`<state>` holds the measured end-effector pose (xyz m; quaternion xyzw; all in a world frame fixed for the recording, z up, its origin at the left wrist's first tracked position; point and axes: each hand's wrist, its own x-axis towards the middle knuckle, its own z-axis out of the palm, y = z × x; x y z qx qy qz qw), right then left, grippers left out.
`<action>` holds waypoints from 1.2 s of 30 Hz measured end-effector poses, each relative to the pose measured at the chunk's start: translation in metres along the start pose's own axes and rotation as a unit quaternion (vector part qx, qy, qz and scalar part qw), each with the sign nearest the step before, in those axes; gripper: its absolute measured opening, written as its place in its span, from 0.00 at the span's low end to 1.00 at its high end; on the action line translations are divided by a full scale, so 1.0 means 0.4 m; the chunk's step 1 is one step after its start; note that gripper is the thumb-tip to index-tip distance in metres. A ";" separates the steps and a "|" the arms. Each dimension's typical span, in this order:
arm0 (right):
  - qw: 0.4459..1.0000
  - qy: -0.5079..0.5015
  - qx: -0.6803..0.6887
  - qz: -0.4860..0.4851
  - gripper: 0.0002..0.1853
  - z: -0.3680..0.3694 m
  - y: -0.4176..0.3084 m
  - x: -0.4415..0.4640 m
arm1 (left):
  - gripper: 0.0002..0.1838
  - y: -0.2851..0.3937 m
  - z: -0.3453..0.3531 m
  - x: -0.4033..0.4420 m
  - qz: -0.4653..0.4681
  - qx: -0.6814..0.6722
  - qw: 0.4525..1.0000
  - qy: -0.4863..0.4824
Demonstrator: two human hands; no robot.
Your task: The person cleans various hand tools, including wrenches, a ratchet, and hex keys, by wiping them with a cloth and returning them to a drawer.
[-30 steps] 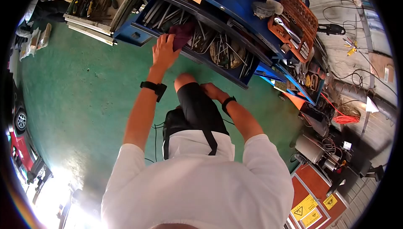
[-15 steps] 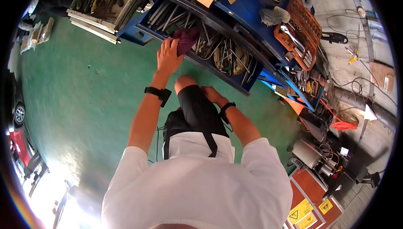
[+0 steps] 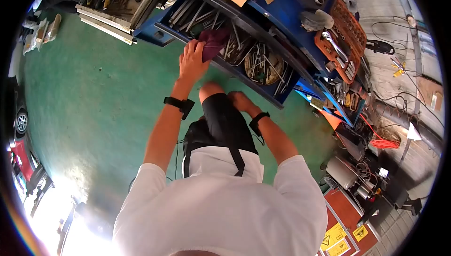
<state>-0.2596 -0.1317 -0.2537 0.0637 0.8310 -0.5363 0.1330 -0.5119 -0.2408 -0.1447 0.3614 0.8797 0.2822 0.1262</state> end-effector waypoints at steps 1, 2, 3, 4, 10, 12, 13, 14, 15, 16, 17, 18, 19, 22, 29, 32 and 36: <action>0.996 0.047 0.033 0.063 0.10 -0.021 -0.031 0.029 | 0.31 0.000 0.003 -0.003 0.009 0.003 1.000 0.011; 0.986 0.090 0.064 0.127 0.10 -0.028 -0.035 0.050 | 0.31 -0.001 0.007 -0.008 0.015 0.006 1.000 0.023; 0.985 0.084 0.069 0.133 0.10 -0.018 -0.029 0.060 | 0.31 -0.004 0.009 -0.017 0.009 0.005 1.000 0.016; 0.987 0.088 0.053 0.124 0.10 -0.007 -0.019 0.062 | 0.31 -0.002 0.011 -0.020 0.009 0.005 1.000 0.023; 0.999 0.046 -0.006 0.004 0.10 0.059 0.057 -0.027 | 0.31 0.000 0.013 -0.012 0.013 -0.012 1.000 0.012; 0.997 0.028 0.032 0.067 0.08 0.043 0.031 -0.025 | 0.31 -0.006 0.008 0.003 0.004 -0.009 1.000 0.009; 0.996 0.030 0.039 0.070 0.08 0.046 0.018 -0.020 | 0.31 -0.004 0.011 -0.004 0.011 -0.001 1.000 0.021; 0.991 0.062 0.067 0.097 0.08 0.027 0.011 0.002 | 0.32 -0.003 0.016 -0.007 0.019 0.005 0.999 0.035; 0.984 0.093 0.091 0.125 0.08 -0.005 0.000 0.022 | 0.32 -0.003 0.014 -0.006 0.018 0.004 0.999 0.032; 0.978 0.103 0.120 0.135 0.07 -0.022 -0.033 0.043 | 0.32 0.000 0.012 -0.008 0.013 -0.002 1.000 0.028; 0.978 0.101 0.118 0.136 0.07 -0.013 -0.022 0.042 | 0.31 0.003 0.010 -0.008 0.010 -0.008 1.000 0.027; 0.978 0.113 0.123 0.128 0.07 0.007 -0.012 0.032 | 0.31 0.005 0.013 -0.016 0.012 -0.011 1.000 0.023; 0.978 0.126 0.124 0.115 0.07 0.013 0.005 0.030 | 0.31 0.004 0.018 -0.013 0.012 -0.004 1.000 0.025; 0.996 0.032 0.006 0.089 0.08 0.039 0.038 -0.014 | 0.31 0.004 0.017 -0.006 0.009 0.004 0.999 0.036; 0.977 0.098 0.116 0.147 0.10 -0.015 0.000 0.041 | 0.31 0.007 0.017 -0.010 0.015 -0.006 0.999 0.047; 0.978 0.122 0.090 0.141 0.09 0.003 0.029 0.036 | 0.31 0.002 0.025 -0.006 0.017 0.003 0.998 0.054; 0.991 0.086 0.051 0.084 0.07 0.064 0.060 -0.045 | 0.31 0.009 0.028 0.000 0.018 -0.004 0.998 0.058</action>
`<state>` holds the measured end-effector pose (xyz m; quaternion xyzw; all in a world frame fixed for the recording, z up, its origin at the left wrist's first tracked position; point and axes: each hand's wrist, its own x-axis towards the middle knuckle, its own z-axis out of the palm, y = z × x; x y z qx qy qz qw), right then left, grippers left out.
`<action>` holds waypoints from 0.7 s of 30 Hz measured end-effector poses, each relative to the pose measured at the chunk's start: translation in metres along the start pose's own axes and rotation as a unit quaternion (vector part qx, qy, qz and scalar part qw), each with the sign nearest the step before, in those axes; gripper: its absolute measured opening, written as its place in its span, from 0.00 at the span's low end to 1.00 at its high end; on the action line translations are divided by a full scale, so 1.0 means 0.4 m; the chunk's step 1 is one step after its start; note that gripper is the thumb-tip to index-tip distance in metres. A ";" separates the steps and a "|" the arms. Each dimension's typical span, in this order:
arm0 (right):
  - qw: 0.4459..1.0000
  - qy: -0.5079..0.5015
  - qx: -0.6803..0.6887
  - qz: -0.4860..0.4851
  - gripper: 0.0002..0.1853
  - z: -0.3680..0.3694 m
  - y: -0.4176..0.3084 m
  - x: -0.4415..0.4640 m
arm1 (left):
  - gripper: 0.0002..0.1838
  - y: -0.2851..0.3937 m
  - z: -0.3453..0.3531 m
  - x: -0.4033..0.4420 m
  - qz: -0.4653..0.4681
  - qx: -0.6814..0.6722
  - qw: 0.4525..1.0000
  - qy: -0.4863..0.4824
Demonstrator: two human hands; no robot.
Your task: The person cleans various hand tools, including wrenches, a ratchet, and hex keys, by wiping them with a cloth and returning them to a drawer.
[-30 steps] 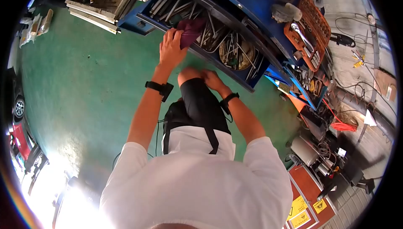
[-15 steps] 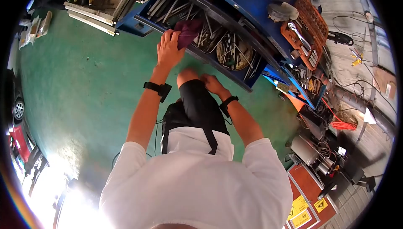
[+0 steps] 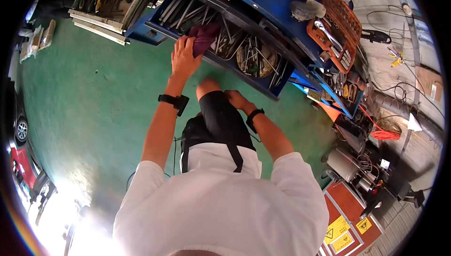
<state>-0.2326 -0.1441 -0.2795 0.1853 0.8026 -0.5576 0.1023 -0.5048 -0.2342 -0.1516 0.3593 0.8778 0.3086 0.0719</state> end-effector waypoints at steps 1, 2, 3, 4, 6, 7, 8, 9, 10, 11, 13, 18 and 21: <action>0.999 0.003 -0.028 -0.026 0.07 -0.008 -0.008 0.002 | 0.31 0.003 -0.002 -0.001 -0.012 0.003 1.000 -0.008; 0.999 0.003 -0.026 -0.029 0.07 -0.018 -0.011 0.017 | 0.31 0.000 -0.006 -0.004 -0.021 0.008 1.000 -0.020; 1.000 0.010 0.015 0.006 0.07 -0.028 -0.011 0.032 | 0.31 -0.003 -0.008 -0.009 -0.018 0.011 0.999 -0.027; 0.998 0.014 0.052 0.040 0.09 -0.043 -0.014 0.053 | 0.31 -0.003 -0.010 -0.007 -0.012 0.007 1.000 -0.018; 0.998 0.025 0.046 0.047 0.09 -0.041 -0.007 0.087 | 0.30 0.003 -0.007 -0.014 -0.011 0.000 1.000 -0.013; 0.997 0.041 0.039 0.050 0.09 -0.037 -0.004 0.085 | 0.30 0.003 -0.007 -0.013 -0.019 0.005 1.000 -0.021; 0.997 0.046 0.040 0.052 0.09 -0.034 -0.006 0.063 | 0.30 0.006 -0.008 -0.006 -0.022 0.010 0.999 -0.027; 0.995 0.035 0.060 0.075 0.09 -0.035 -0.012 0.051 | 0.30 0.005 -0.006 0.006 -0.019 0.010 1.000 -0.021; 0.991 0.022 0.083 0.099 0.09 -0.031 -0.020 0.035 | 0.31 0.000 -0.002 0.006 -0.021 0.013 1.000 -0.019; 0.991 0.025 0.085 0.099 0.09 -0.010 0.008 0.004 | 0.31 0.000 0.000 -0.004 -0.020 0.015 0.999 -0.023; 0.999 -0.012 -0.036 0.022 0.09 0.006 0.041 -0.029 | 0.31 0.002 -0.003 -0.007 -0.013 0.011 0.999 -0.029; 0.999 -0.004 0.009 0.030 0.08 -0.048 0.033 0.054 | 0.31 0.003 -0.001 -0.003 -0.021 0.019 0.999 -0.035; 0.997 0.017 0.038 0.071 0.09 -0.050 -0.024 0.027 | 0.31 -0.003 0.002 -0.018 -0.016 0.017 0.999 -0.040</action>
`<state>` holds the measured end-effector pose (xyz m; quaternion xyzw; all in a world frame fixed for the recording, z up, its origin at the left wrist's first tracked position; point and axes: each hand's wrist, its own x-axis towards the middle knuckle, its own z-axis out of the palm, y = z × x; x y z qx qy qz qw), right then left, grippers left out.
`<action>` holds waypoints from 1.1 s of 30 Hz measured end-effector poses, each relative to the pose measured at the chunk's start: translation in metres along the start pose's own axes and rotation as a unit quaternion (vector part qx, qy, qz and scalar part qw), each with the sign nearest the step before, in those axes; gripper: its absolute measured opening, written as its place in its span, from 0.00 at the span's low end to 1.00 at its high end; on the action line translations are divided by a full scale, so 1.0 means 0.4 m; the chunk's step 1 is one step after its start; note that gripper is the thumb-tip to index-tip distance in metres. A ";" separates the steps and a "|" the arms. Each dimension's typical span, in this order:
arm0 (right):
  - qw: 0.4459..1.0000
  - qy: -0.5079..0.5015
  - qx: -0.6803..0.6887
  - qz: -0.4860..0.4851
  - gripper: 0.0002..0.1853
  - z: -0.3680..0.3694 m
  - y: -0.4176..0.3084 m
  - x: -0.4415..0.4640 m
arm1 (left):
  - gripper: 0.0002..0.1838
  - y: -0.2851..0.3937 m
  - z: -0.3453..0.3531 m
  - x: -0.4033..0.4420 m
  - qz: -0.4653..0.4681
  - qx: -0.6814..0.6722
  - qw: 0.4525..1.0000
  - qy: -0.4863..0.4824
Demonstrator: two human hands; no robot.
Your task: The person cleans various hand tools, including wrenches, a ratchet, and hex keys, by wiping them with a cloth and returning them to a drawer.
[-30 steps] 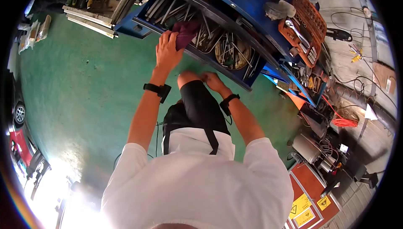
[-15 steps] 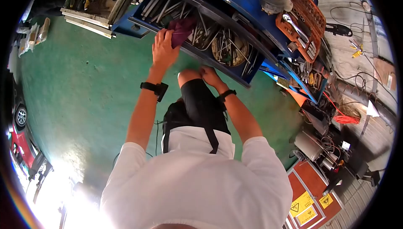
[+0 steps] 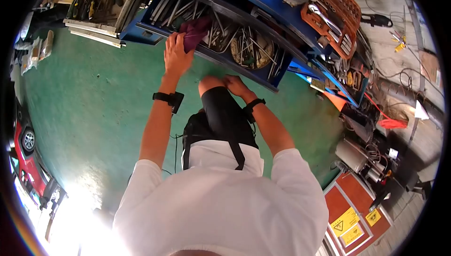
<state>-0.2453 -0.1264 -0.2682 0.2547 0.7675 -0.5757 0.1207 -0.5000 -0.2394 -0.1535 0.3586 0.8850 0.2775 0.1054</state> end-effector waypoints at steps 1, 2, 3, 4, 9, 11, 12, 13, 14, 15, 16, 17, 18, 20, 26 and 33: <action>0.999 0.006 -0.020 -0.034 0.09 0.009 0.011 -0.022 | 0.31 -0.002 0.004 -0.001 0.003 -0.001 1.000 0.001; 0.996 0.009 -0.045 -0.077 0.09 0.006 0.029 -0.019 | 0.31 -0.003 0.004 0.014 0.005 0.000 1.000 0.013; 0.996 0.010 -0.045 -0.079 0.09 0.028 0.073 -0.039 | 0.31 -0.002 0.002 0.014 0.006 0.000 1.000 0.015; 0.994 -0.009 -0.066 -0.089 0.10 0.068 0.130 -0.080 | 0.31 0.000 -0.001 0.004 0.001 0.003 1.000 -0.001; 0.989 -0.120 -0.080 0.018 0.16 -0.018 0.055 -0.019 | 0.31 -0.009 -0.004 0.022 0.010 0.004 1.000 0.017; 0.998 -0.058 -0.010 0.035 0.22 0.010 0.042 0.002 | 0.31 -0.001 -0.010 0.010 0.011 -0.005 1.000 0.003; 0.998 0.009 0.050 0.040 0.29 0.013 0.032 0.020 | 0.31 0.003 -0.011 0.015 0.008 -0.008 1.000 0.005; 0.998 0.009 0.048 0.040 0.29 0.013 -0.004 0.006 | 0.31 0.005 -0.013 0.020 0.007 -0.006 1.000 0.008; 0.982 -0.034 0.165 0.091 0.36 0.022 -0.066 -0.044 | 0.31 0.008 -0.014 0.012 0.007 -0.005 1.000 0.004; 0.950 -0.079 0.273 0.130 0.42 0.015 -0.106 -0.063 | 0.31 0.008 -0.009 0.019 0.007 -0.006 1.000 0.010; 0.952 -0.081 0.269 0.124 0.42 0.015 -0.094 -0.073 | 0.31 0.002 -0.003 0.020 0.000 -0.002 1.000 0.013; 0.937 -0.124 0.264 0.194 0.40 0.030 -0.049 -0.103 | 0.31 -0.001 -0.002 0.012 -0.004 0.002 1.000 0.006; 0.916 -0.166 0.255 0.262 0.38 0.033 -0.004 -0.115 | 0.31 -0.002 -0.008 0.013 0.000 0.001 1.000 0.007; 0.897 -0.235 0.245 0.283 0.39 0.019 0.062 -0.133 | 0.32 0.005 -0.008 0.008 -0.002 -0.011 1.000 0.013; 0.961 -0.084 0.190 0.182 0.40 -0.034 -0.107 -0.140 | 0.32 0.008 -0.013 0.010 0.002 0.002 1.000 -0.002; 0.660 -0.438 0.075 0.606 0.34 -0.053 0.188 -0.358 | 0.32 -0.007 0.011 0.015 0.009 0.007 1.000 -0.002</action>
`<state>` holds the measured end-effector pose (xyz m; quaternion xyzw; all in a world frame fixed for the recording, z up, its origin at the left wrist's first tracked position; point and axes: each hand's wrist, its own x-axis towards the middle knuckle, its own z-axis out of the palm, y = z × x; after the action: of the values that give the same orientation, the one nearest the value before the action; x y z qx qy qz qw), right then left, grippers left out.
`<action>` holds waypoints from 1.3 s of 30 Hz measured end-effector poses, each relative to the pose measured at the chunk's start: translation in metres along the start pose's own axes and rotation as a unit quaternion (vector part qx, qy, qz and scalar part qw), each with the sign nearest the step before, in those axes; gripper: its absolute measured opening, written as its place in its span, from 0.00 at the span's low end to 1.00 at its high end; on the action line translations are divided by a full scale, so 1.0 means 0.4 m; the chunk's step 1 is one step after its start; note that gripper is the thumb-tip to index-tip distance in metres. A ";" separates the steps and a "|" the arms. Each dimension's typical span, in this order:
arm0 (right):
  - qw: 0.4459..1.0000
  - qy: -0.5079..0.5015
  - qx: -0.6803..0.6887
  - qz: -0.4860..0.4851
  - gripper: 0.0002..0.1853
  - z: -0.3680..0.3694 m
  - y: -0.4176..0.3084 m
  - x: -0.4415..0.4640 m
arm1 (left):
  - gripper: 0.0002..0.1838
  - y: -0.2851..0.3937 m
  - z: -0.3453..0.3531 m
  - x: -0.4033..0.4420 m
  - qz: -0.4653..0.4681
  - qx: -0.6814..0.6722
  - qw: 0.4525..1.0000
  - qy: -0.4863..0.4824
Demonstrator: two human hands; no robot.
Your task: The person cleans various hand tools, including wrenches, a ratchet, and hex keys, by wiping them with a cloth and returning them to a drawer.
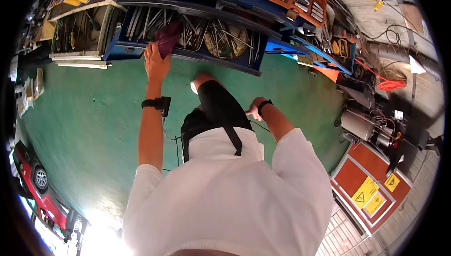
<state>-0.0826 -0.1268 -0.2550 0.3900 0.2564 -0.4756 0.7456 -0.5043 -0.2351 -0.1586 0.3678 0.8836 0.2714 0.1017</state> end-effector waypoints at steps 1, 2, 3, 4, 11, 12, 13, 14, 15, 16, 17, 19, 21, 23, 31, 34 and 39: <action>0.983 0.096 -0.158 -0.011 0.34 -0.011 0.027 -0.010 | 0.31 -0.001 0.002 0.003 0.003 0.004 1.000 0.005; 0.931 0.190 -0.310 -0.018 0.34 -0.019 0.039 -0.011 | 0.31 -0.007 0.004 0.007 0.004 0.007 1.000 0.010; 0.933 0.187 -0.307 -0.020 0.34 -0.016 0.047 -0.002 | 0.31 -0.014 0.007 0.005 0.007 0.007 1.000 0.005; 0.946 0.240 -0.183 -0.116 0.34 -0.015 0.057 -0.001 | 0.30 -0.008 0.005 0.004 0.008 0.006 1.000 0.011; 0.865 0.333 -0.036 -0.374 0.33 0.058 0.078 -0.256 | 0.31 -0.005 0.005 0.011 -0.022 0.032 0.999 -0.014; 0.865 0.325 -0.044 -0.379 0.31 0.064 0.082 -0.288 | 0.31 0.007 -0.004 0.023 -0.012 0.037 0.999 -0.011; 0.866 0.318 -0.051 -0.383 0.29 0.069 0.086 -0.322 | 0.31 0.023 -0.013 0.024 -0.035 0.043 0.998 -0.017; 0.820 0.309 -0.018 -0.482 0.26 0.055 0.101 -0.349 | 0.32 0.036 -0.015 0.028 -0.058 0.047 0.997 -0.022; 0.763 0.299 0.013 -0.573 0.23 0.042 0.119 -0.376 | 0.32 0.044 -0.018 0.033 -0.046 0.046 0.998 -0.021; 0.757 0.305 0.020 -0.577 0.23 0.052 0.115 -0.413 | 0.33 0.047 -0.017 0.035 -0.050 0.066 0.996 -0.023; 0.679 0.478 0.042 -0.555 0.19 0.064 0.092 -0.458 | 0.33 0.050 -0.013 0.036 -0.057 0.086 0.994 -0.023; 0.572 0.633 0.070 -0.517 0.16 0.058 0.047 -0.490 | 0.33 0.045 -0.004 0.033 -0.049 0.070 0.996 -0.019; 0.411 0.765 0.072 -0.491 0.11 0.003 0.003 -0.488 | 0.33 0.028 -0.006 0.025 -0.042 0.059 0.997 -0.014; 0.421 0.800 0.042 -0.425 0.10 -0.055 -0.027 -0.486 | 0.31 0.022 -0.005 0.030 -0.052 0.053 0.997 -0.038; 0.516 0.830 -0.108 -0.184 0.07 -0.107 -0.076 -0.526 | 0.33 0.015 0.008 0.035 -0.048 0.061 0.997 -0.030; 0.521 0.826 -0.147 -0.161 0.07 -0.127 -0.087 -0.504 | 0.34 0.014 0.012 0.027 -0.053 0.068 0.996 -0.026; 0.547 0.804 -0.117 -0.203 0.08 -0.142 -0.098 -0.498 | 0.34 0.023 0.009 0.032 -0.066 0.079 0.994 -0.035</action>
<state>-0.2018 0.0121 -0.1502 0.4562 0.8743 -0.0677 0.1512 -0.5066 -0.2192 -0.1564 0.3251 0.9203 0.1808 0.1210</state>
